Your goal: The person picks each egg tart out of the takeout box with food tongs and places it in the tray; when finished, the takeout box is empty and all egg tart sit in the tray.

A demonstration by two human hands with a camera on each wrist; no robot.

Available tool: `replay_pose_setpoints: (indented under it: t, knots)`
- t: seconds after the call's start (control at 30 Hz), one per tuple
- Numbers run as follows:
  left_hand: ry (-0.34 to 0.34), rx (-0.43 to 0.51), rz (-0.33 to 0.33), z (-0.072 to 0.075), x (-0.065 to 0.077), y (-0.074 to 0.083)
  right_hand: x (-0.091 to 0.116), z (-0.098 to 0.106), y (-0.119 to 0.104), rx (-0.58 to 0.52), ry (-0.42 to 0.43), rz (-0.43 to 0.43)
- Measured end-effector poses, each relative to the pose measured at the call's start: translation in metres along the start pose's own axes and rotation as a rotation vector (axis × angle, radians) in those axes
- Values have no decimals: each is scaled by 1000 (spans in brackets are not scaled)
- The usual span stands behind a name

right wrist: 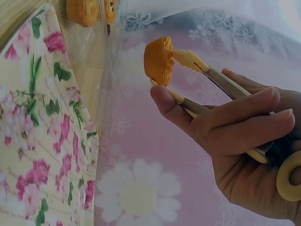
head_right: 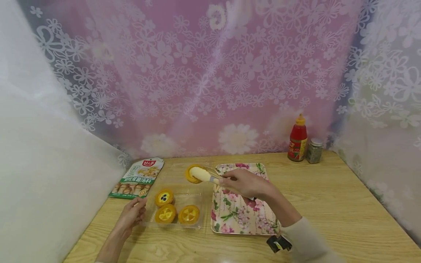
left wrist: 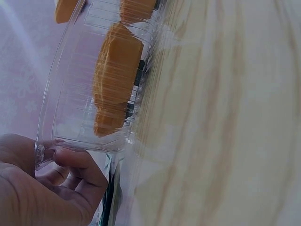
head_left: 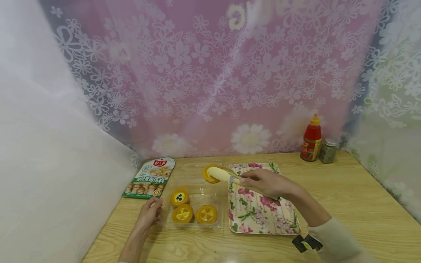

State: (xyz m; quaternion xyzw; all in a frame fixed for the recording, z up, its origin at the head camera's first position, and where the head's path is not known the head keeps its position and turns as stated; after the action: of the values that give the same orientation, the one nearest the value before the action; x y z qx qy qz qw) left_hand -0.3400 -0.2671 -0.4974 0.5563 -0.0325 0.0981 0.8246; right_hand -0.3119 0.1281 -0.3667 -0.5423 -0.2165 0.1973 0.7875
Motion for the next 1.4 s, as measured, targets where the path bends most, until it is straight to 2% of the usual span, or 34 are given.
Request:
replay_pose_setpoints:
  t: [0.3,0.47,0.77,0.97,1.4]
  knots:
    - [-7,-1,-2,0,1,1,13,30,4,-12,40,-9]
    - [-5,-5,-3,0,1,2,18,46,14,-13,61,-5]
    - [-7,-5,0,0,-1,0,17,65,53,-9,66,-8]
    - [-11,-7,7,0,-2,-3,16,74,76,-35,66,-19]
    - [-15,1,-6,0,0,-2,5,73,96,-72,76,-57]
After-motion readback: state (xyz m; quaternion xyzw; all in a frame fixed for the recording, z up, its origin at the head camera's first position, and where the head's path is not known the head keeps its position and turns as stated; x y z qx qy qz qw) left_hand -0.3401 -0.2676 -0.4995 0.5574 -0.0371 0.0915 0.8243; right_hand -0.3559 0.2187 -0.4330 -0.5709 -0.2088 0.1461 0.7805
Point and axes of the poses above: each hand's wrist, its own x-axis away from the middle knuckle, its own z-axis out of the back of the hand, y = z × x, the point moved 10 cm from there along -x, towards the middle knuckle, and after that the axes turned 12 degrees about -x, right-handed, at the moved point
